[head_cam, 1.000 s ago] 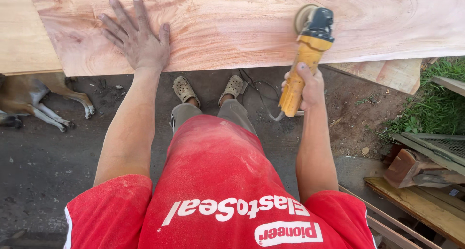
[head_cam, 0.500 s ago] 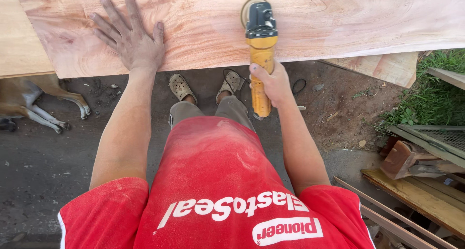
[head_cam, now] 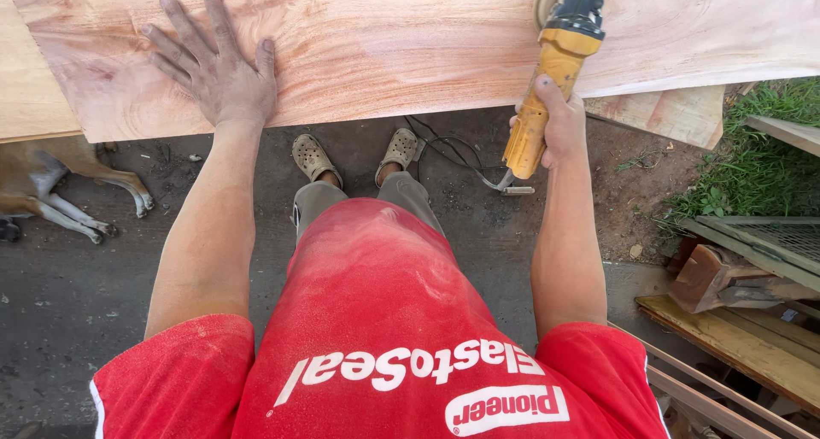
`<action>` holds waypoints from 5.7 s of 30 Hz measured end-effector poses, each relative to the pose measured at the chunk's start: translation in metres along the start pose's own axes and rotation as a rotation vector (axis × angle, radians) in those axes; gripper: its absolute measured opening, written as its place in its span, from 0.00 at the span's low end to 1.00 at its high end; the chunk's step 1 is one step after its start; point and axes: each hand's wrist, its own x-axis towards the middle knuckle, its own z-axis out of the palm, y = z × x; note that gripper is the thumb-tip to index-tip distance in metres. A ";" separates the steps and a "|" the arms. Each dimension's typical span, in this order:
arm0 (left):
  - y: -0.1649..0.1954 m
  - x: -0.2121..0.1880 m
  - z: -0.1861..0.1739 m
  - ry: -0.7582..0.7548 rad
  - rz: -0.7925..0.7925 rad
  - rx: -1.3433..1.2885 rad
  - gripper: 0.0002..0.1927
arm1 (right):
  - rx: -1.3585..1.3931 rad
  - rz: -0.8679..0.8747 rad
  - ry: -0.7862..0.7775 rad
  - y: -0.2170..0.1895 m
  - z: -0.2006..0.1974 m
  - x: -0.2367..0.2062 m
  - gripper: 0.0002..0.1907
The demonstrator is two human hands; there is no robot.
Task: The person sands the surface of a long wooden board using a handheld electric sander, moving the tool steadily along the grain while the other hand steadies the board. They work along the board's length, smoothing the wood surface.
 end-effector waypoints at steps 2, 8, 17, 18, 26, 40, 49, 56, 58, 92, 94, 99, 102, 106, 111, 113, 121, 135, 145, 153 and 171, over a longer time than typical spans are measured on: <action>-0.001 0.001 0.000 -0.005 -0.003 0.001 0.45 | 0.050 0.046 0.034 -0.004 -0.006 -0.003 0.19; -0.008 0.003 -0.002 -0.009 -0.023 -0.001 0.42 | -0.030 0.066 -0.194 0.033 0.041 -0.020 0.19; -0.016 0.009 0.010 0.030 0.002 0.002 0.43 | -0.093 -0.026 -0.311 0.069 0.095 -0.030 0.16; -0.016 0.009 0.011 0.032 0.004 -0.003 0.44 | -0.079 0.017 -0.274 0.065 0.087 -0.028 0.16; -0.006 0.004 0.007 0.024 0.009 -0.035 0.44 | -0.081 0.023 -0.104 0.019 0.014 0.000 0.16; 0.000 0.003 -0.002 -0.007 -0.012 -0.024 0.43 | -0.082 -0.053 -0.408 0.057 0.123 -0.042 0.18; 0.003 0.001 0.006 0.002 0.002 0.011 0.44 | -0.072 0.039 -0.189 0.028 0.062 -0.025 0.15; 0.008 -0.001 0.001 -0.022 -0.014 -0.008 0.45 | -0.051 0.005 -0.077 0.006 0.003 0.005 0.16; 0.011 -0.001 0.000 -0.018 -0.005 -0.004 0.46 | 0.000 0.002 -0.033 -0.003 -0.014 0.009 0.17; -0.003 0.019 -0.005 -0.155 0.038 -0.021 0.72 | 0.033 0.072 -0.151 -0.008 -0.007 0.034 0.20; -0.003 0.020 -0.005 -0.159 0.034 -0.015 0.75 | -0.045 0.048 -0.282 0.000 0.029 0.034 0.19; -0.002 0.022 -0.002 -0.160 0.017 -0.023 0.76 | -0.165 -0.056 -0.498 0.021 0.103 0.027 0.19; -0.001 0.022 -0.002 -0.161 0.011 -0.008 0.76 | -0.159 -0.070 -0.468 0.021 0.096 0.031 0.20; 0.001 0.021 -0.004 -0.164 -0.002 -0.020 0.77 | -0.112 0.057 -0.338 -0.002 0.036 0.046 0.19; 0.008 0.017 -0.009 -0.149 -0.015 -0.004 0.77 | -0.062 0.103 -0.103 -0.032 -0.049 0.064 0.21; 0.013 0.015 -0.012 -0.160 -0.016 0.011 0.78 | -0.026 0.089 -0.009 -0.040 -0.078 0.067 0.21; 0.025 0.009 -0.021 -0.158 -0.049 0.026 0.78 | 0.116 0.074 0.048 -0.051 -0.145 0.067 0.22; 0.022 0.016 -0.005 -0.181 -0.071 0.026 0.79 | 0.016 0.052 -0.286 0.045 -0.067 0.010 0.15; 0.018 0.011 -0.006 -0.143 -0.043 -0.018 0.77 | 0.080 0.070 -0.078 0.005 -0.158 0.032 0.17; 0.020 0.011 -0.009 -0.145 -0.062 0.007 0.79 | 0.022 0.074 -0.157 0.009 -0.112 0.035 0.22; 0.009 0.008 -0.006 -0.131 -0.019 -0.040 0.77 | 0.121 0.113 -0.019 -0.003 -0.152 0.032 0.21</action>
